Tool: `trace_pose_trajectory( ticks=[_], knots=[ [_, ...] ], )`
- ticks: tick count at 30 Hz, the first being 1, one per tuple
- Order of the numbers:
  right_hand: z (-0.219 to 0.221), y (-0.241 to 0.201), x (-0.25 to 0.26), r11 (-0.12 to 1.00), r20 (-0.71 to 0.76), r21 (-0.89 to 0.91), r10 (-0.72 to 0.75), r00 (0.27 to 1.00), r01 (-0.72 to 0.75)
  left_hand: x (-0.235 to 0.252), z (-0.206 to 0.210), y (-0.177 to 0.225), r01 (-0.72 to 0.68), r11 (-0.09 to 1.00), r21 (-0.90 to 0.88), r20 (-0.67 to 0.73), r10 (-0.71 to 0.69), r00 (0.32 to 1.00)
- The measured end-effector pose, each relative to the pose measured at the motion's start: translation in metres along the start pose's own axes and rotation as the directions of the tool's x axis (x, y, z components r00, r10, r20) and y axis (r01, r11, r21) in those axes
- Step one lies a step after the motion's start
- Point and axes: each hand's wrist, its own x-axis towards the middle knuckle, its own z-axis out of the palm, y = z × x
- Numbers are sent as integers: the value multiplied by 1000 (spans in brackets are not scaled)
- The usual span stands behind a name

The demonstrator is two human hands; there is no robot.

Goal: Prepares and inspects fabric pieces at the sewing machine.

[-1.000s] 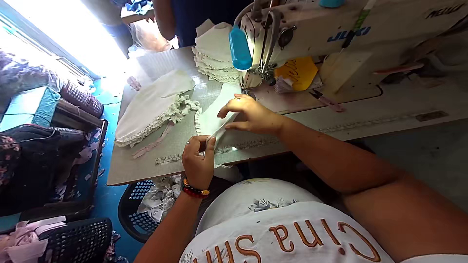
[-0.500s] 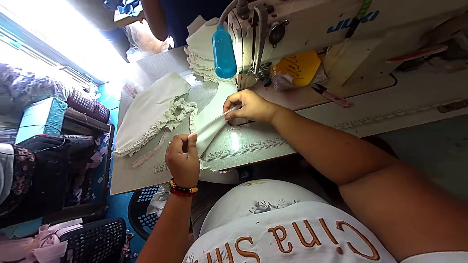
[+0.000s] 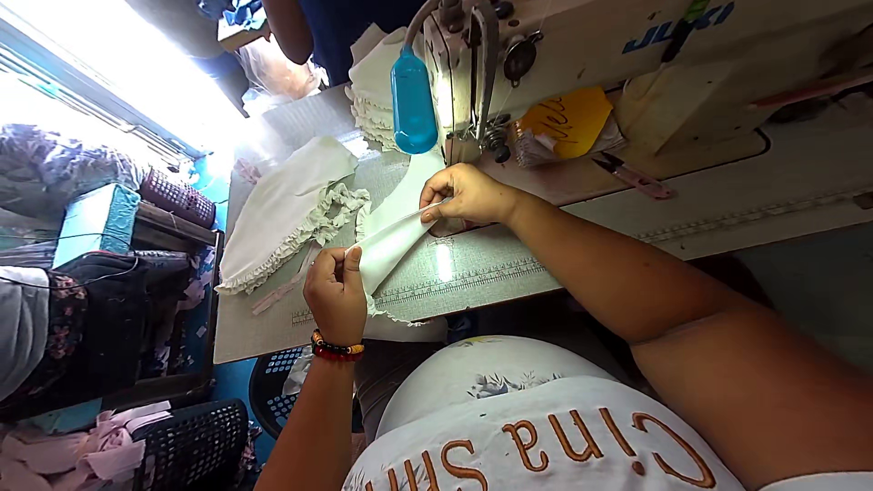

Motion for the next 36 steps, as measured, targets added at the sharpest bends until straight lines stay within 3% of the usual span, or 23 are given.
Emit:
trace_pose_trajectory(
  ticks=[11, 18, 21, 23, 28, 32, 34, 36],
  knots=[
    [1, 7, -2, 995, -15, 1, -101, 995, 101, -2, -2, -1, -58, 996, 69, 37, 56, 998],
    [7, 10, -3, 989, -12, 34, -140, 990, 141, -8, -3, 3, -190, 971, 143, 13, 190, 982],
    [11, 9, -5, 983, -10, -64, -170, 985, 169, -12, -4, 4, -221, 962, 160, 10, 222, 975],
    [14, 1, -9, 950, -19, -256, -189, 982, 178, -16, -5, 2, -281, 945, 167, 17, 282, 959],
    [55, -30, -55, 736, -45, -626, -364, 930, 258, -32, -10, -3, -549, 827, 122, 148, 532, 834],
    [93, -24, -104, 574, -58, -776, -478, 876, 262, -40, -9, 1, -777, 629, 26, 352, 722, 596],
    [99, -19, -115, 532, -56, -811, -484, 873, 242, -38, -7, 6, -826, 563, -25, 464, 738, 489],
    [100, -18, -119, 530, -62, -816, -474, 878, 229, -33, -3, 12, -783, 612, -110, 558, 690, 461]
  ],
)
